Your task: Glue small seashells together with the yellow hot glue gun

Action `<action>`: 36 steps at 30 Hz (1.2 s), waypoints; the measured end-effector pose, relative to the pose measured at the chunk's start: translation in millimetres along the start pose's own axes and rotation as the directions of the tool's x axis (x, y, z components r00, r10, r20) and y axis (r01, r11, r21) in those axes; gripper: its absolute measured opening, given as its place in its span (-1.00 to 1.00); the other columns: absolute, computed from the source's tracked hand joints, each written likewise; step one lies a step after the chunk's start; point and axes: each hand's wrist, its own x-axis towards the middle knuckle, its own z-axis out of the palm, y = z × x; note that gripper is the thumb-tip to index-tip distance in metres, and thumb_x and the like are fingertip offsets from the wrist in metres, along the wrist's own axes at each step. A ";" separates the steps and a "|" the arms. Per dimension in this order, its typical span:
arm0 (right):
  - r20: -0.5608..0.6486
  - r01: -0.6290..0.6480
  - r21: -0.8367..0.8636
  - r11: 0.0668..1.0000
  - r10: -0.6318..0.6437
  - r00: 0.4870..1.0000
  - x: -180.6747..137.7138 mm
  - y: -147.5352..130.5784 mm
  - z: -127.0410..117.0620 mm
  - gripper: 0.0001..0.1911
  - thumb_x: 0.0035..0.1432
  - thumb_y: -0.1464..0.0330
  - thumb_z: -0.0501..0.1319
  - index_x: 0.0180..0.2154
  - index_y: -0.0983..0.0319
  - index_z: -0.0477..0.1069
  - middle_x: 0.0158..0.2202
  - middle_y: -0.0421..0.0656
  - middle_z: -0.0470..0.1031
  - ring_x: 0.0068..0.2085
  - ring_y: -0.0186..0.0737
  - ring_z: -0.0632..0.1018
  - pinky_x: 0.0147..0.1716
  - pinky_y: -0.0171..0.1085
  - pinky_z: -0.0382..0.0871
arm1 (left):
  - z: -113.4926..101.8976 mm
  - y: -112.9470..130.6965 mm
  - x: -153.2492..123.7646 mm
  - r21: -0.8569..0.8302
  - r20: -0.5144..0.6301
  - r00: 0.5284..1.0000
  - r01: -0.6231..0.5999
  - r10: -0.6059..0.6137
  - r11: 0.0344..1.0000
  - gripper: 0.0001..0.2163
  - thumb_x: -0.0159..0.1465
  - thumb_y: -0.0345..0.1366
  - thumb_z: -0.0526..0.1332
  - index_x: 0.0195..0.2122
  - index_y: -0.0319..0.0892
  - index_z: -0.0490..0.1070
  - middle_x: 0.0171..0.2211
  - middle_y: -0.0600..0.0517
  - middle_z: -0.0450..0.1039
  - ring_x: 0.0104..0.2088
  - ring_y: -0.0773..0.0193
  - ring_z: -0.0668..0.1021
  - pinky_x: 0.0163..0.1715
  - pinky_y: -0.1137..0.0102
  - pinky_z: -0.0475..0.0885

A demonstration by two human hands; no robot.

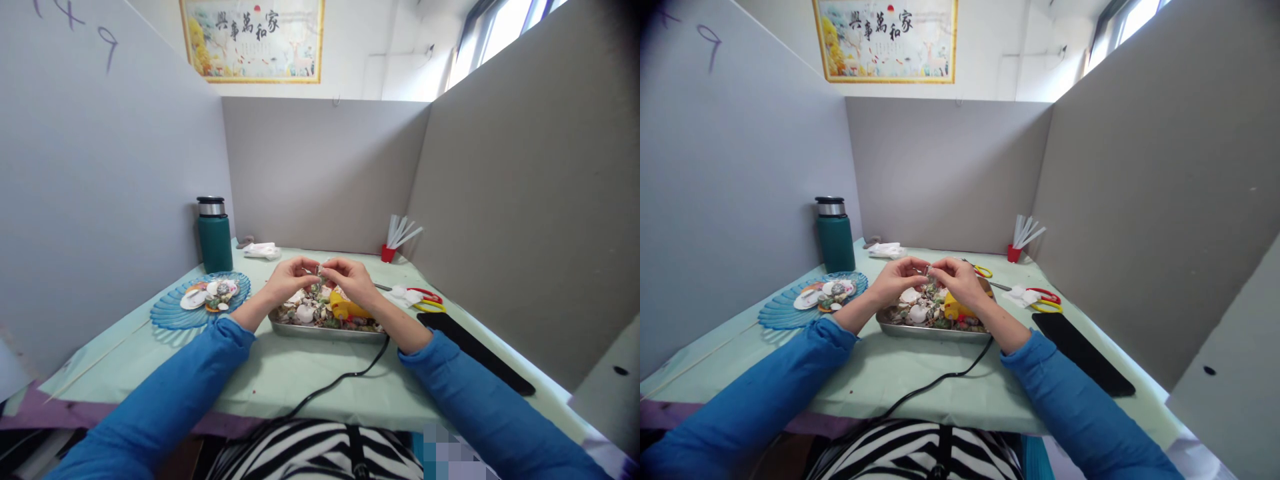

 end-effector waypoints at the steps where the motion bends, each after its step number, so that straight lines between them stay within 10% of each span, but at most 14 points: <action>1: -0.001 -0.007 0.009 1.000 0.007 1.000 0.1 -0.2 0.1 -0.73 0.02 0.16 0.27 -0.36 0.25 0.46 -0.54 -0.22 0.45 -0.53 -0.35 0.44 -0.49 -0.33 0.36 | -0.4 -0.5 0.1 0.019 0.001 1.000 -0.006 0.006 1.000 -0.65 0.00 -0.29 0.36 -0.19 -0.28 0.40 -0.28 -0.04 0.48 -0.47 0.36 0.52 -0.48 0.42 0.46; 19: -0.034 -0.019 0.120 0.993 0.023 0.999 -0.1 -5.3 3.0 -0.73 0.01 0.20 0.28 -0.29 0.24 0.38 -0.45 -0.23 0.45 -0.51 -0.37 0.44 -0.52 -0.34 0.33 | 0.4 4.0 -0.5 0.073 -0.037 0.998 -0.054 0.057 0.996 -0.50 0.04 -0.29 0.32 0.03 -0.20 0.30 -0.21 -0.02 0.42 -0.56 0.47 0.47 -0.53 0.48 0.43; 26: -0.030 -0.042 0.190 0.981 0.049 0.998 0.9 -3.8 3.1 -0.71 -0.01 0.22 0.30 -0.25 0.22 0.38 -0.39 -0.21 0.48 -0.44 -0.34 0.47 -0.51 -0.36 0.33 | 0.1 1.6 0.1 0.094 -0.033 0.999 -0.028 0.032 0.995 -0.67 0.05 -0.21 0.33 -0.20 -0.26 0.40 -0.23 -0.07 0.46 -0.51 0.40 0.50 -0.54 0.48 0.42; 36: -0.039 0.058 -0.123 0.991 -0.063 0.997 -1.4 1.4 2.5 -0.76 0.06 0.25 0.24 -0.25 0.22 0.34 -0.41 -0.21 0.42 -0.41 -0.31 0.45 -0.42 -0.32 0.34 | 0.3 11.0 -4.3 0.017 -0.026 1.000 0.017 -0.017 1.000 -0.68 0.08 -0.17 0.31 -0.20 -0.26 0.40 -0.47 0.05 0.45 -0.57 0.41 0.47 -0.51 0.47 0.40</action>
